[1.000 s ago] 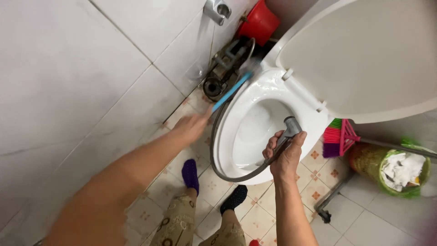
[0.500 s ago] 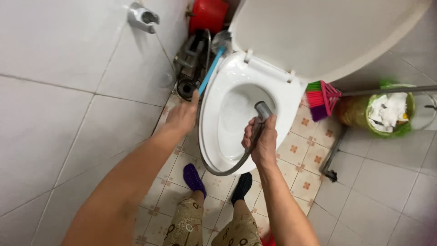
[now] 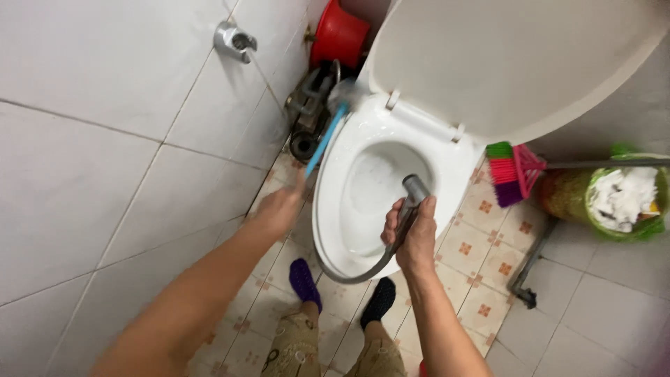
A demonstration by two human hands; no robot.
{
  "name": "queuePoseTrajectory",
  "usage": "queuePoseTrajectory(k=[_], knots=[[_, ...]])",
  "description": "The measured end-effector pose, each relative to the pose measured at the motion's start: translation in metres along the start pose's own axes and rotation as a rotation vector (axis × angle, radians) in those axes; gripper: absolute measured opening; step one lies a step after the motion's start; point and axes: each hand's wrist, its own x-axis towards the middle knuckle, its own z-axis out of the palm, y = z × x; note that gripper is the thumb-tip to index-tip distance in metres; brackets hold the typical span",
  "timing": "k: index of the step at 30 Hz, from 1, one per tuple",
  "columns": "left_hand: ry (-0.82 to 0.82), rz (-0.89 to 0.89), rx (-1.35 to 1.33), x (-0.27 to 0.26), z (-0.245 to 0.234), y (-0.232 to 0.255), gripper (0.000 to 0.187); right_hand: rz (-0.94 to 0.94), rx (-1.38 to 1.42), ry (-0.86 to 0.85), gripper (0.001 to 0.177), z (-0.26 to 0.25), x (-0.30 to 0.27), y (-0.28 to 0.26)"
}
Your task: Scrubbing the inside of a toilet bowl with a brush and rinsing it using a bidet sprayer.
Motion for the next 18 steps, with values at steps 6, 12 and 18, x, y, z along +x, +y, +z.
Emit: queuePoseTrajectory(k=[6,12,18], knots=[[0.072,0.026,0.249,0.041,-0.006,0.029,0.076,0.032,-0.024,-0.013,0.073,-0.007,-0.002,-0.004],[0.066,0.326,-0.026,-0.022,0.001,-0.013,0.093,0.01,0.001,0.025,0.072,-0.007,-0.005,0.001],[0.624,0.778,0.805,-0.007,0.002,-0.069,0.056,-0.01,0.0,0.034,0.071,0.008,-0.005,0.001]])
